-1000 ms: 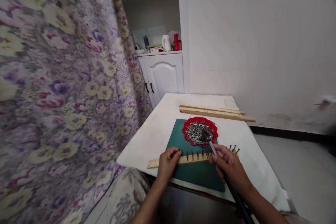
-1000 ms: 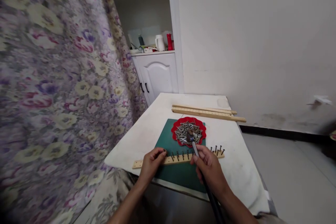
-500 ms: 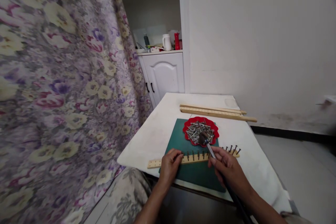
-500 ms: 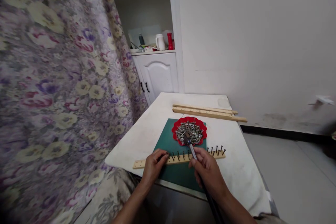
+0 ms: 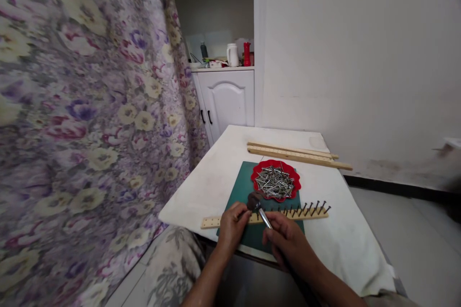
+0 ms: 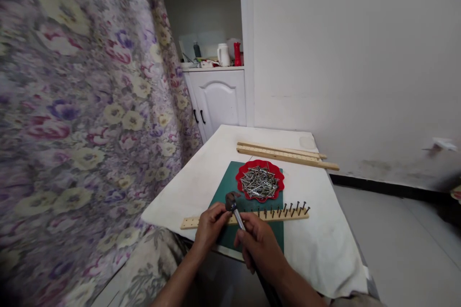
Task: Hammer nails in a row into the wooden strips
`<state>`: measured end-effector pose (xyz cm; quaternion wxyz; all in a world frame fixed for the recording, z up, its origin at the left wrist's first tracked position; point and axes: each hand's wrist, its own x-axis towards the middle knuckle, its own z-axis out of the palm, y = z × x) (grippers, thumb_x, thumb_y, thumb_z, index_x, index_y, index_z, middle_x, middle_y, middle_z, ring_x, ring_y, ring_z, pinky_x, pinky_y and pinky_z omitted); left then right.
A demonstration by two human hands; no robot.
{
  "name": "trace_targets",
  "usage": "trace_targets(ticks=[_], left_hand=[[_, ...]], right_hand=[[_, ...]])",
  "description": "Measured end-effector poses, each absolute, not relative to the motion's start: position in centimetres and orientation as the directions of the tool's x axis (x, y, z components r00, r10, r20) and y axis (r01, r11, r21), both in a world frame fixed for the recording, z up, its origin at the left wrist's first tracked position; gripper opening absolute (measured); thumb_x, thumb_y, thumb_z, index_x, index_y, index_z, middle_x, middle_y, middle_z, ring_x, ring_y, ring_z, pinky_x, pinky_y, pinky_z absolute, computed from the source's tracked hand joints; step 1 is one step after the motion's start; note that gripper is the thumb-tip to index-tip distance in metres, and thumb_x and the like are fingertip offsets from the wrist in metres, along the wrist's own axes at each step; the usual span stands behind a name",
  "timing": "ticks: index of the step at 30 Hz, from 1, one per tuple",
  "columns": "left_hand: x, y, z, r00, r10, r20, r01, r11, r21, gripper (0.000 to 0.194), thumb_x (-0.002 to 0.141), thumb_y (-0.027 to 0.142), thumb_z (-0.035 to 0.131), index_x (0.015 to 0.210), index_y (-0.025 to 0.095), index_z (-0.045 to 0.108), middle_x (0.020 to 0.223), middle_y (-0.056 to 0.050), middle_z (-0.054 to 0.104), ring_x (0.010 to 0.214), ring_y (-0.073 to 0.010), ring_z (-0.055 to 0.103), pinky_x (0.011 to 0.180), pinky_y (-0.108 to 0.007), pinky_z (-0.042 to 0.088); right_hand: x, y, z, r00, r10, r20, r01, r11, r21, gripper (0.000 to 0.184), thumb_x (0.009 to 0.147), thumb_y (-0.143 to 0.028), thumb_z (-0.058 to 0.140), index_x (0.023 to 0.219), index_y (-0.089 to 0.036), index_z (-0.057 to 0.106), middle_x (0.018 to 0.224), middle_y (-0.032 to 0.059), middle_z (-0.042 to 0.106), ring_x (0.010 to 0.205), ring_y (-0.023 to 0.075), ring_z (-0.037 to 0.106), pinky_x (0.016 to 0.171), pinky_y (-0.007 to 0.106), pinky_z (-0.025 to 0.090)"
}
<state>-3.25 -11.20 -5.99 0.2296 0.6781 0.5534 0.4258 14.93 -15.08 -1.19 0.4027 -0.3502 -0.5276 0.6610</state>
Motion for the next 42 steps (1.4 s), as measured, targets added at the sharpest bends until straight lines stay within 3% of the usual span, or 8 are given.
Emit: trace_targets(ticks=[19,27,32,36,42], left_hand=[[-3.4,-11.3,-6.1,0.028,0.95,0.313,0.558,-0.274,0.784,0.017,0.082,0.025,0.052,0.069,0.018,0.062,0.073,-0.001,0.058,0.071,-0.0146,0.056,0.065,-0.023,0.042],[-3.7,-11.3,-6.2,0.043,0.933,0.357,0.556,-0.319,0.768,0.015,0.083,0.026,0.053,0.079,0.019,0.065,0.08,-0.003,0.062,0.079,-0.0161,0.059,0.072,-0.025,0.046],[-5.2,-11.7,-5.8,0.086,0.925,0.371,0.688,-0.325,0.649,0.017,0.08,0.028,0.06,0.094,0.021,0.066,0.096,-0.006,0.064,0.093,-0.0213,0.058,0.083,-0.033,0.045],[-5.9,-12.1,-5.7,0.157,0.942,0.298,0.802,-0.297,0.518,0.025,0.075,0.033,0.066,0.097,0.022,0.066,0.094,-0.007,0.065,0.091,-0.0247,0.058,0.079,-0.036,0.043],[-5.4,-11.9,-5.7,0.203,0.944,0.261,0.824,-0.308,0.476,0.019,0.08,0.033,0.061,0.094,0.021,0.066,0.093,-0.007,0.065,0.09,-0.0247,0.058,0.078,-0.035,0.043]], right_hand=[[14.8,-15.0,-1.2,-0.446,0.894,-0.039,-0.115,-0.1,-0.988,0.027,0.087,-0.031,0.051,0.112,-0.02,0.05,0.074,-0.0039,0.062,0.028,0.0019,0.041,0.027,0.013,0.025],[15.7,-15.0,-0.9,-0.405,0.914,-0.004,-0.162,-0.075,-0.984,0.028,0.086,-0.034,0.054,0.11,-0.021,0.051,0.073,-0.0037,0.061,0.027,0.001,0.04,0.026,0.013,0.025],[17.7,-14.4,-0.4,-0.28,0.96,0.028,-0.182,-0.025,-0.983,0.032,0.084,-0.037,0.056,0.111,-0.02,0.05,0.072,-0.0037,0.06,0.028,0.0015,0.04,0.025,0.013,0.027],[19.7,-13.9,0.5,-0.2,0.978,0.062,-0.224,0.016,-0.974,0.034,0.084,-0.036,0.058,0.112,-0.02,0.05,0.075,-0.0017,0.06,0.032,0.0022,0.039,0.026,0.014,0.033],[21.8,-13.5,1.3,-0.119,0.987,0.111,-0.283,0.073,-0.956,0.033,0.085,-0.034,0.059,0.114,-0.019,0.051,0.077,-0.0005,0.06,0.034,0.0025,0.04,0.027,0.014,0.035]])
